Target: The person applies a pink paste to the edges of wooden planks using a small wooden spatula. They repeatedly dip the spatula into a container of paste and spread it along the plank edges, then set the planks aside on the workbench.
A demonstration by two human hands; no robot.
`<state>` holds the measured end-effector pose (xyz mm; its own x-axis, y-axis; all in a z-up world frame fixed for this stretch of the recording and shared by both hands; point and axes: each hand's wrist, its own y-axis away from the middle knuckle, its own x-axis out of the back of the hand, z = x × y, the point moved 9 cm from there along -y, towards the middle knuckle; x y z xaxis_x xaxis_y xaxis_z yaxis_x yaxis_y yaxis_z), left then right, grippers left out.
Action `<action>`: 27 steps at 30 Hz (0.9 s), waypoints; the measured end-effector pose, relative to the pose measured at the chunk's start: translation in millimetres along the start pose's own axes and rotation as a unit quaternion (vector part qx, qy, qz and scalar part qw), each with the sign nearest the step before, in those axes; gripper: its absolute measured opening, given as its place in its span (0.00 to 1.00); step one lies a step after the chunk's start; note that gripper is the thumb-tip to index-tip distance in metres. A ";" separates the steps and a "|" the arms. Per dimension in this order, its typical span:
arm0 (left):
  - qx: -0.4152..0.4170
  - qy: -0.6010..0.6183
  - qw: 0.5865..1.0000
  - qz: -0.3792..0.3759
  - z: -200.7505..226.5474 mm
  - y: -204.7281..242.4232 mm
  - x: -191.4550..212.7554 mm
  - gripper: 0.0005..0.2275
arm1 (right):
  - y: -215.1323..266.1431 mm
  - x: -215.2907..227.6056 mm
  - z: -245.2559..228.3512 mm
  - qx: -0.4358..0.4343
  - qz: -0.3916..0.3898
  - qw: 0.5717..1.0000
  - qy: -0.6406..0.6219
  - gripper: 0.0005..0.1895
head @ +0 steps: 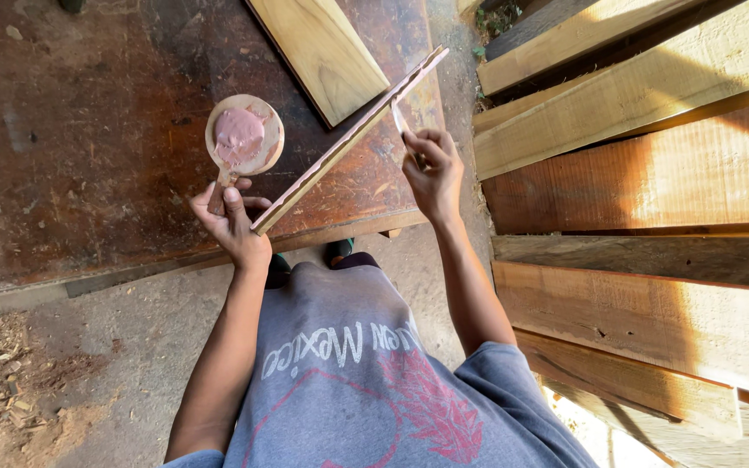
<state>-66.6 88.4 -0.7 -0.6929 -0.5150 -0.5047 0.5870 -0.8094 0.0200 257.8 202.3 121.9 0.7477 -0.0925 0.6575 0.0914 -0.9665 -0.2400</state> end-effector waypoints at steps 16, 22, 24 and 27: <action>-0.001 0.004 1.000 -0.006 1.7 2.1 2.6 0.14 | 1.3 6.9 -25.2 0.012 0.003 1.000 0.005 0.15; -0.003 -0.002 1.000 -0.008 0.2 -1.3 1.2 0.13 | 2.0 7.8 -30.0 0.015 0.017 0.997 0.070 0.15; 0.003 -0.002 1.000 -0.007 -2.3 3.3 3.7 0.13 | -3.1 23.9 -29.1 0.021 0.052 0.995 0.086 0.16; 0.007 -0.001 1.000 -0.006 -3.7 3.0 1.4 0.13 | -12.6 28.7 -37.2 0.076 0.027 0.992 0.094 0.16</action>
